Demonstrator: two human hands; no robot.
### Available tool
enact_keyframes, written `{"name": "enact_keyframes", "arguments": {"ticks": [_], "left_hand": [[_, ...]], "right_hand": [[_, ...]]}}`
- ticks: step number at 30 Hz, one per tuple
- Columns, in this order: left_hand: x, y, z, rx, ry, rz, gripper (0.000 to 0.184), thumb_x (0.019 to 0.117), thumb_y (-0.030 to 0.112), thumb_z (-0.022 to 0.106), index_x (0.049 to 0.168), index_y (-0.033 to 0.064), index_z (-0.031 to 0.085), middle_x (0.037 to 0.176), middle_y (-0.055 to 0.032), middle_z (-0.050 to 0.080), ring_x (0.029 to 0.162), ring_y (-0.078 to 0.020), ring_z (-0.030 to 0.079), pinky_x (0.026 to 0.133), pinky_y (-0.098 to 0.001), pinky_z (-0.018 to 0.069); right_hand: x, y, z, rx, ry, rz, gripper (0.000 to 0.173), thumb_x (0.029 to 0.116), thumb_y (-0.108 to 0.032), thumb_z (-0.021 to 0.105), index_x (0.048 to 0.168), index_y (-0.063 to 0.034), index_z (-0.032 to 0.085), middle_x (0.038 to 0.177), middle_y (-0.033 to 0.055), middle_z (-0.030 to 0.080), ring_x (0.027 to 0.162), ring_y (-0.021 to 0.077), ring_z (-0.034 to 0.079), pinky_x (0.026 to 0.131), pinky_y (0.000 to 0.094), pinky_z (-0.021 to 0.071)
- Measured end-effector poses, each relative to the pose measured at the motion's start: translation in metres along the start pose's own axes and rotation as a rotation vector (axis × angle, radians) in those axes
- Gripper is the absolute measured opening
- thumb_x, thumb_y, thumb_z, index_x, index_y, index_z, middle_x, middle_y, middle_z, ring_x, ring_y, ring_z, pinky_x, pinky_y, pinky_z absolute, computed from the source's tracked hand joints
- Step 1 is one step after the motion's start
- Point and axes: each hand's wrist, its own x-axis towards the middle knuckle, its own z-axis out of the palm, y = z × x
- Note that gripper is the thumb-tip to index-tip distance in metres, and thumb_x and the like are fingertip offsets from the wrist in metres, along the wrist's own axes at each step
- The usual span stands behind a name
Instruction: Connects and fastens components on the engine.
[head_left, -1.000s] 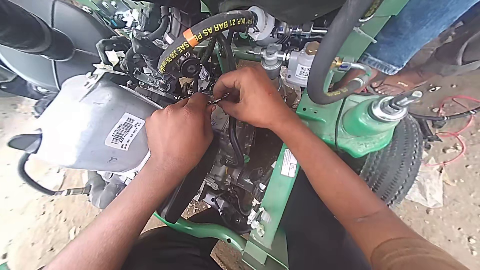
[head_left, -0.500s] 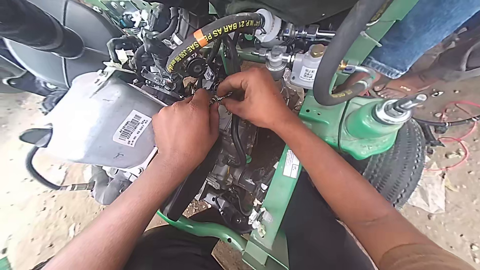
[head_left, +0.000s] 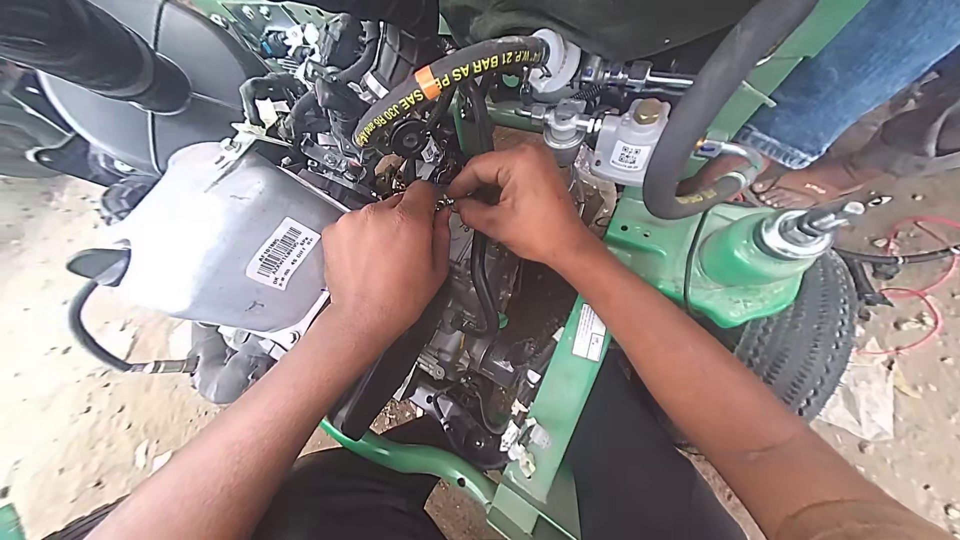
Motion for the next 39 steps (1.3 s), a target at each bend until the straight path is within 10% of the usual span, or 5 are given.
{"name": "enact_keyframes", "arguments": {"ticks": [17, 39], "left_hand": [[-0.0025, 0.0019, 0.0018, 0.022, 0.017, 0.04, 0.027, 0.1049, 0.027, 0.046, 0.106, 0.0077, 0.065, 0.076, -0.0153, 0.064, 0.062, -0.0391, 0.064, 0.046, -0.0546, 0.0425], [-0.0019, 0.0036, 0.0019, 0.039, 0.018, 0.017, 0.028, 0.1045, 0.028, 0.045, 0.103, 0.0071, 0.064, 0.074, -0.0153, 0.062, 0.061, -0.0393, 0.063, 0.046, -0.0545, 0.0413]], "right_hand": [[0.0046, 0.0019, -0.0013, 0.107, -0.023, 0.082, 0.01, 0.0989, -0.01, 0.063, 0.101, -0.0077, 0.073, 0.086, -0.0002, 0.074, 0.075, 0.0041, 0.068, 0.071, 0.0252, 0.0581], [0.0046, -0.0018, -0.0076, -0.034, -0.094, 0.024, 0.011, 0.0889, -0.012, 0.072, 0.096, -0.0141, 0.08, 0.091, -0.003, 0.077, 0.079, 0.0036, 0.07, 0.074, 0.0285, 0.0591]]}}
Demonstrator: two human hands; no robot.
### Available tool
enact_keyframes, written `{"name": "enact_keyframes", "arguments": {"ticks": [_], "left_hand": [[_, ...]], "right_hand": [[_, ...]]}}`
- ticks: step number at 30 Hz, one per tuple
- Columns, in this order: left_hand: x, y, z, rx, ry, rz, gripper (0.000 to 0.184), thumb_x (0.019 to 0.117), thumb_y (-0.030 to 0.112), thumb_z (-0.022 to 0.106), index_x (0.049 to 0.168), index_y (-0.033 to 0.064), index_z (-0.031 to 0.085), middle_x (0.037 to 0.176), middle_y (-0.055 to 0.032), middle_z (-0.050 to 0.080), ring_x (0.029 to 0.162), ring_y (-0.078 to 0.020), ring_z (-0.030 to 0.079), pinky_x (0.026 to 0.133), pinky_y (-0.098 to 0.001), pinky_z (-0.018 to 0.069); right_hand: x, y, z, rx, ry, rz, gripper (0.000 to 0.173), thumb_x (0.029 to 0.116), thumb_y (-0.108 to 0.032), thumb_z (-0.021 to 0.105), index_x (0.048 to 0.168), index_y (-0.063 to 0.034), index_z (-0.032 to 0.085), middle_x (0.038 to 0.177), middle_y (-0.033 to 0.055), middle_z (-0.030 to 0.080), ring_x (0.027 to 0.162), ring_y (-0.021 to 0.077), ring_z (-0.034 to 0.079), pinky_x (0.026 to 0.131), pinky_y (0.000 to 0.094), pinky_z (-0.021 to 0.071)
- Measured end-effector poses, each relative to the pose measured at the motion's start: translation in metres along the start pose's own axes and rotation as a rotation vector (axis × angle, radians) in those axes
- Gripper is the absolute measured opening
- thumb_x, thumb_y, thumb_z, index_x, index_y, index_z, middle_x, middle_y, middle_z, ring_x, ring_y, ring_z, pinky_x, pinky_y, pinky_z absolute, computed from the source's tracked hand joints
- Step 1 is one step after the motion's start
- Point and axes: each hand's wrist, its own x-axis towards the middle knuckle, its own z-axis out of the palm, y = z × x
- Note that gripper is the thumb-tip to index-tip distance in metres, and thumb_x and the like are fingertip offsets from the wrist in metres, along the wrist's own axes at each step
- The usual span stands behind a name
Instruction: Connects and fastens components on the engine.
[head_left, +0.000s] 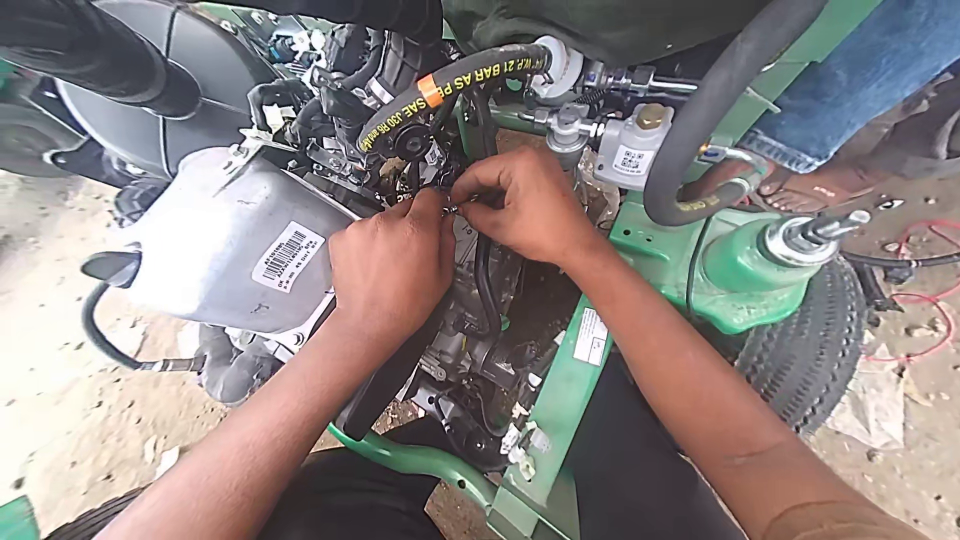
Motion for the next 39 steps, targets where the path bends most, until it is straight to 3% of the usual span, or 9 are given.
{"name": "enact_keyframes", "arguments": {"ticks": [10, 19, 24, 27, 30, 33, 36, 39], "left_hand": [[-0.003, -0.003, 0.001, -0.018, 0.023, 0.068, 0.024, 0.1026, 0.022, 0.049, 0.1, 0.0068, 0.066, 0.075, -0.0138, 0.064, 0.061, -0.0367, 0.065, 0.046, -0.0524, 0.0429], [-0.004, -0.005, 0.004, -0.026, 0.055, 0.129, 0.021, 0.1007, 0.02, 0.049, 0.096, 0.0076, 0.066, 0.073, -0.013, 0.064, 0.061, -0.035, 0.065, 0.046, -0.051, 0.0421], [-0.004, -0.005, 0.004, -0.05, 0.069, 0.125, 0.024, 0.1041, 0.024, 0.049, 0.102, 0.0084, 0.068, 0.074, -0.0119, 0.064, 0.06, -0.0329, 0.064, 0.046, -0.05, 0.0424], [-0.005, -0.004, 0.003, -0.057, 0.047, 0.104, 0.026, 0.104, 0.024, 0.049, 0.109, 0.0081, 0.069, 0.078, -0.0126, 0.067, 0.062, -0.0336, 0.066, 0.048, -0.0516, 0.0443], [-0.004, -0.004, 0.004, -0.048, 0.047, 0.088, 0.026, 0.1028, 0.024, 0.05, 0.105, 0.0067, 0.069, 0.076, -0.0132, 0.066, 0.061, -0.0345, 0.065, 0.047, -0.0519, 0.0436], [-0.004, -0.004, 0.004, -0.029, 0.053, 0.077, 0.026, 0.1024, 0.025, 0.05, 0.1, 0.0057, 0.067, 0.072, -0.0133, 0.063, 0.059, -0.0349, 0.064, 0.046, -0.0511, 0.042], [-0.004, -0.002, 0.004, -0.021, 0.055, 0.066, 0.025, 0.1021, 0.024, 0.049, 0.098, 0.0046, 0.064, 0.07, -0.014, 0.061, 0.058, -0.0361, 0.062, 0.045, -0.0513, 0.0409], [-0.005, -0.001, 0.002, -0.019, 0.039, 0.047, 0.023, 0.1014, 0.023, 0.05, 0.098, 0.0049, 0.064, 0.071, -0.0141, 0.062, 0.059, -0.0361, 0.063, 0.046, -0.0522, 0.0417]], "right_hand": [[0.0, 0.002, 0.003, -0.025, -0.013, -0.022, 0.009, 0.0884, -0.015, 0.07, 0.09, -0.0157, 0.078, 0.082, -0.0055, 0.074, 0.072, 0.0016, 0.066, 0.066, 0.0273, 0.0553], [0.002, 0.002, 0.008, -0.099, -0.129, 0.056, 0.009, 0.094, -0.022, 0.062, 0.09, -0.017, 0.068, 0.079, -0.0047, 0.065, 0.073, 0.0091, 0.062, 0.064, 0.0373, 0.0501], [0.002, 0.001, 0.005, 0.001, -0.069, 0.089, 0.013, 0.1025, -0.019, 0.055, 0.099, -0.0123, 0.067, 0.078, -0.0019, 0.062, 0.07, 0.01, 0.06, 0.064, 0.034, 0.0507], [0.002, 0.003, 0.002, 0.08, -0.042, 0.076, 0.019, 0.1057, -0.014, 0.051, 0.105, -0.0094, 0.069, 0.087, 0.0001, 0.07, 0.079, 0.0081, 0.066, 0.073, 0.031, 0.0545], [0.002, 0.002, -0.001, 0.032, -0.068, 0.046, 0.023, 0.1037, -0.01, 0.05, 0.105, -0.0092, 0.074, 0.092, 0.0011, 0.073, 0.085, 0.0092, 0.068, 0.079, 0.0338, 0.0548], [0.002, 0.001, -0.003, 0.023, -0.1, 0.038, 0.019, 0.0962, -0.007, 0.06, 0.105, -0.011, 0.076, 0.094, -0.0004, 0.075, 0.085, 0.0075, 0.069, 0.079, 0.0328, 0.056], [0.001, -0.001, -0.003, -0.016, -0.105, 0.019, 0.013, 0.0906, -0.012, 0.07, 0.101, -0.013, 0.077, 0.091, -0.0027, 0.075, 0.078, 0.0051, 0.068, 0.073, 0.0303, 0.0574], [0.0, -0.002, 0.0, -0.128, -0.092, -0.066, 0.009, 0.0917, -0.014, 0.068, 0.098, -0.0132, 0.075, 0.086, -0.003, 0.072, 0.073, 0.0052, 0.066, 0.068, 0.0289, 0.0559]]}}
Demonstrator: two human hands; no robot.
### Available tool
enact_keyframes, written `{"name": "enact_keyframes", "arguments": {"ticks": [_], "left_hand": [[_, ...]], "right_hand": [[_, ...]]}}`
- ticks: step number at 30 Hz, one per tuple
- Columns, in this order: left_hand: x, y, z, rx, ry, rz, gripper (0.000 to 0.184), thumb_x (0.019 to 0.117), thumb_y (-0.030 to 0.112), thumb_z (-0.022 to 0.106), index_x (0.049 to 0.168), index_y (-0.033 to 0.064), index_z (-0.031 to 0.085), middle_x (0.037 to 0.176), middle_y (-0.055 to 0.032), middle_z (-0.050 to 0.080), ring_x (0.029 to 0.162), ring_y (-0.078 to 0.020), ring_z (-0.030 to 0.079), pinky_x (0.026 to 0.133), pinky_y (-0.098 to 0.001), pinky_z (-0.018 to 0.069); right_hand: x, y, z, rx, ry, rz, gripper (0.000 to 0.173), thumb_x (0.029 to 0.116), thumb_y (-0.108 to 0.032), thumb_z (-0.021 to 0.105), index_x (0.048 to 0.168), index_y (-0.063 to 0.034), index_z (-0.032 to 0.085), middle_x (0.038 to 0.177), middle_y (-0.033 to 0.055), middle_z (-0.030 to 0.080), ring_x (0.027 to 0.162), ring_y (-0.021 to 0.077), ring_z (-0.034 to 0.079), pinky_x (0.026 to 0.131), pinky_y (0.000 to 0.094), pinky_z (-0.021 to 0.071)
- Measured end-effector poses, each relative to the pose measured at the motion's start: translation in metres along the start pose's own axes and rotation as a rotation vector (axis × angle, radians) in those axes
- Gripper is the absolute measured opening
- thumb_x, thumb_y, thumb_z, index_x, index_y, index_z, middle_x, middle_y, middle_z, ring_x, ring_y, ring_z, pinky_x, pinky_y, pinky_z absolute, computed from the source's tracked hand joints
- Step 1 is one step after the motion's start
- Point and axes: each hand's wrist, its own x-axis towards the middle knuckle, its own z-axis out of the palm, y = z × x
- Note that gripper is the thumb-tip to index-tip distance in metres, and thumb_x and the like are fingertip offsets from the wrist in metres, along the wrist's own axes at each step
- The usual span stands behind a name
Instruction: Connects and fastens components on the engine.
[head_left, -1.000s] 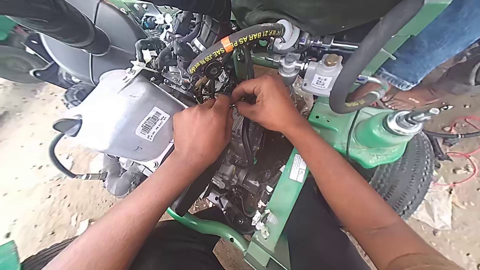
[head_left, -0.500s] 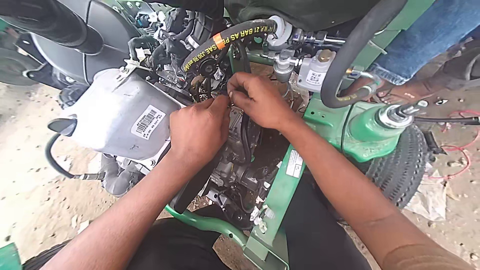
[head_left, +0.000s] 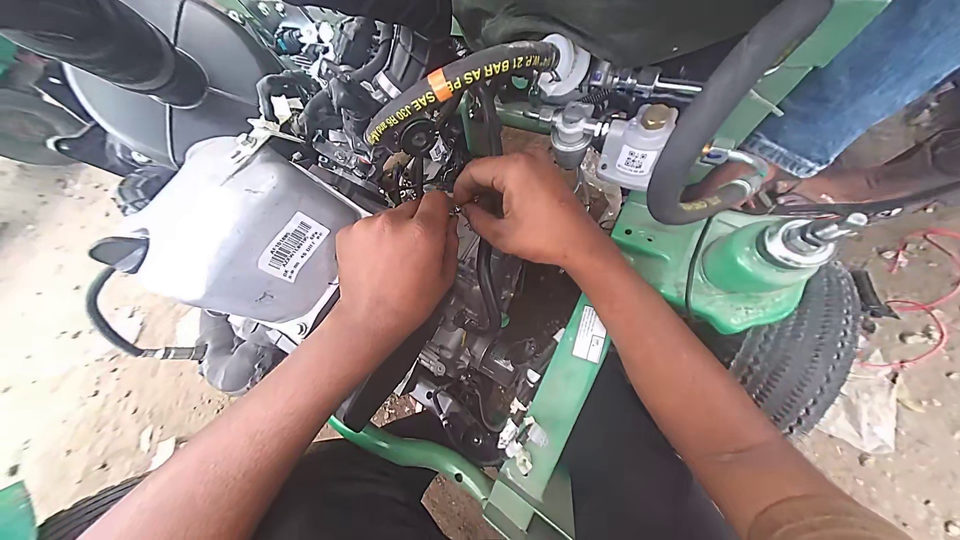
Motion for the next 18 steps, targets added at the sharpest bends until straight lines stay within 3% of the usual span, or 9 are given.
{"name": "enact_keyframes", "arguments": {"ticks": [4, 9, 18], "left_hand": [[0.0009, 0.0, 0.0012, -0.007, 0.013, 0.009, 0.022, 0.1011, 0.022, 0.051, 0.095, 0.0053, 0.064, 0.07, -0.0142, 0.061, 0.059, -0.0365, 0.063, 0.046, -0.0519, 0.0417], [0.0006, -0.0003, 0.0008, 0.003, 0.028, 0.015, 0.022, 0.1018, 0.022, 0.052, 0.095, 0.006, 0.065, 0.07, -0.0136, 0.062, 0.06, -0.0358, 0.065, 0.046, -0.0509, 0.0427], [-0.0006, -0.0011, 0.003, 0.03, 0.028, 0.046, 0.02, 0.1014, 0.02, 0.051, 0.093, 0.0056, 0.062, 0.07, -0.0137, 0.061, 0.06, -0.0358, 0.065, 0.046, -0.0497, 0.0429]], "right_hand": [[-0.0017, 0.0025, 0.0025, -0.127, 0.027, -0.148, 0.013, 0.0944, -0.013, 0.062, 0.097, -0.01, 0.075, 0.088, 0.0013, 0.073, 0.08, 0.0104, 0.069, 0.073, 0.0313, 0.056], [-0.0015, 0.0017, 0.0046, -0.216, 0.047, -0.214, 0.014, 0.0945, -0.013, 0.061, 0.096, -0.0077, 0.074, 0.084, 0.0044, 0.072, 0.077, 0.0143, 0.068, 0.071, 0.0318, 0.0553], [-0.0005, 0.0, 0.0106, -0.304, -0.023, -0.141, 0.015, 0.0953, -0.017, 0.06, 0.102, -0.0073, 0.069, 0.091, 0.008, 0.068, 0.085, 0.0219, 0.068, 0.073, 0.0403, 0.056]]}}
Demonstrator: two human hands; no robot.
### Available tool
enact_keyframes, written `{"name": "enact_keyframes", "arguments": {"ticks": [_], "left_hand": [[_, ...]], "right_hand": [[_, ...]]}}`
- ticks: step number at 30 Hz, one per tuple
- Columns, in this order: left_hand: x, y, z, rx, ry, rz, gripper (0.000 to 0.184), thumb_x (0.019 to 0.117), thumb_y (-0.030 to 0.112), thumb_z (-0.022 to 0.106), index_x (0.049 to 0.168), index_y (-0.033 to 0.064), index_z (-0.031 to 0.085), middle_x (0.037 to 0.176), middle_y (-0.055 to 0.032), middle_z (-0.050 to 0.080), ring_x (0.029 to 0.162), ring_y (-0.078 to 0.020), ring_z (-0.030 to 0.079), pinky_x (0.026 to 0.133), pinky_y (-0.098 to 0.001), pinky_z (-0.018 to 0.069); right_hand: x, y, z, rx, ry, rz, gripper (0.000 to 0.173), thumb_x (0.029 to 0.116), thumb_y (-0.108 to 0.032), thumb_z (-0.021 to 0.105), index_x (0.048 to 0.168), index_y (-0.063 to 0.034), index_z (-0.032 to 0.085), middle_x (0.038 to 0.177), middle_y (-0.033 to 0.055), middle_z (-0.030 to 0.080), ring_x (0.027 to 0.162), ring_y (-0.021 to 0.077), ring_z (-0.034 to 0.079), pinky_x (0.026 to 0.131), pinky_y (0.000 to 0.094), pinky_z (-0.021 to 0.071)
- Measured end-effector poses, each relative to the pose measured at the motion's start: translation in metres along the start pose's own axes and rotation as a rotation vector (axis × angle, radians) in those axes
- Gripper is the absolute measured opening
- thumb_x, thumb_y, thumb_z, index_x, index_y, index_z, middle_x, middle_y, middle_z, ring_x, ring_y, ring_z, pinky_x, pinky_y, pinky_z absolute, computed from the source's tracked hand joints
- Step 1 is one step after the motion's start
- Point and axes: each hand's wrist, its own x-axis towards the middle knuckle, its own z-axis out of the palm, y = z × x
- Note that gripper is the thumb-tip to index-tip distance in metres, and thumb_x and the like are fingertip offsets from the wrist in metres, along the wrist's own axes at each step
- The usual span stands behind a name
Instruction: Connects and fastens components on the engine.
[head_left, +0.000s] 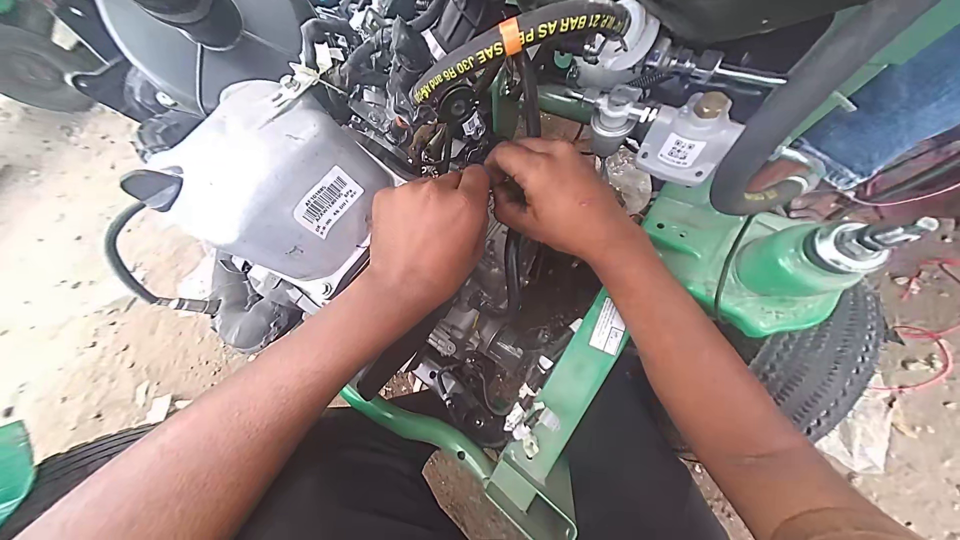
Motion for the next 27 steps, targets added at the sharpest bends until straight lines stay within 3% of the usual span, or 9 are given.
{"name": "enact_keyframes", "arguments": {"ticks": [5, 10, 14, 16, 22, 27], "left_hand": [[-0.001, 0.0, -0.001, -0.017, -0.013, 0.007, 0.02, 0.101, 0.02, 0.052, 0.094, 0.0057, 0.064, 0.072, -0.0142, 0.063, 0.063, -0.0367, 0.066, 0.047, -0.0502, 0.0438], [-0.001, -0.001, -0.001, -0.029, -0.012, 0.026, 0.02, 0.1004, 0.02, 0.052, 0.09, 0.0054, 0.062, 0.07, -0.014, 0.061, 0.061, -0.0364, 0.065, 0.047, -0.0501, 0.0432], [-0.001, -0.001, -0.001, -0.029, -0.008, 0.046, 0.021, 0.0998, 0.019, 0.051, 0.087, 0.0054, 0.061, 0.068, -0.0132, 0.06, 0.06, -0.0355, 0.064, 0.046, -0.0493, 0.0418], [-0.001, -0.001, -0.001, -0.031, 0.005, 0.043, 0.021, 0.0995, 0.019, 0.051, 0.088, 0.0057, 0.062, 0.067, -0.0128, 0.06, 0.059, -0.0349, 0.064, 0.045, -0.0491, 0.0417], [0.0, 0.0, -0.001, -0.037, 0.005, 0.006, 0.021, 0.0995, 0.019, 0.051, 0.092, 0.0051, 0.064, 0.067, -0.0134, 0.06, 0.058, -0.0357, 0.064, 0.045, -0.0503, 0.042], [0.0, -0.001, 0.0, -0.031, 0.003, 0.003, 0.022, 0.1005, 0.021, 0.05, 0.091, 0.006, 0.063, 0.067, -0.0128, 0.06, 0.059, -0.0357, 0.064, 0.045, -0.0503, 0.0414]], "right_hand": [[0.0, -0.003, 0.002, -0.067, -0.037, 0.022, 0.02, 0.0915, -0.018, 0.063, 0.107, -0.0071, 0.067, 0.101, 0.0111, 0.068, 0.095, 0.0266, 0.069, 0.074, 0.0449, 0.0562], [-0.001, -0.003, 0.004, -0.098, -0.037, 0.005, 0.021, 0.0909, -0.02, 0.063, 0.106, -0.0062, 0.065, 0.1, 0.0125, 0.067, 0.093, 0.0293, 0.069, 0.07, 0.0458, 0.0557], [-0.001, -0.001, 0.004, -0.068, -0.037, -0.023, 0.021, 0.0903, -0.02, 0.066, 0.105, -0.0048, 0.064, 0.099, 0.0132, 0.066, 0.093, 0.0291, 0.068, 0.075, 0.0452, 0.0565], [-0.001, 0.0, 0.003, -0.035, -0.019, -0.03, 0.02, 0.0904, -0.019, 0.066, 0.104, -0.0046, 0.064, 0.096, 0.0124, 0.066, 0.09, 0.0276, 0.068, 0.076, 0.0435, 0.0565], [0.001, -0.001, -0.003, 0.122, 0.014, 0.069, 0.007, 0.0922, -0.013, 0.061, 0.095, -0.0069, 0.062, 0.084, 0.0056, 0.061, 0.074, 0.0167, 0.06, 0.065, 0.0334, 0.0504], [0.0, 0.001, -0.009, 0.299, 0.033, 0.1, 0.015, 0.0995, -0.012, 0.049, 0.092, -0.0087, 0.063, 0.077, 0.0005, 0.057, 0.069, 0.0097, 0.055, 0.062, 0.0289, 0.0457]]}}
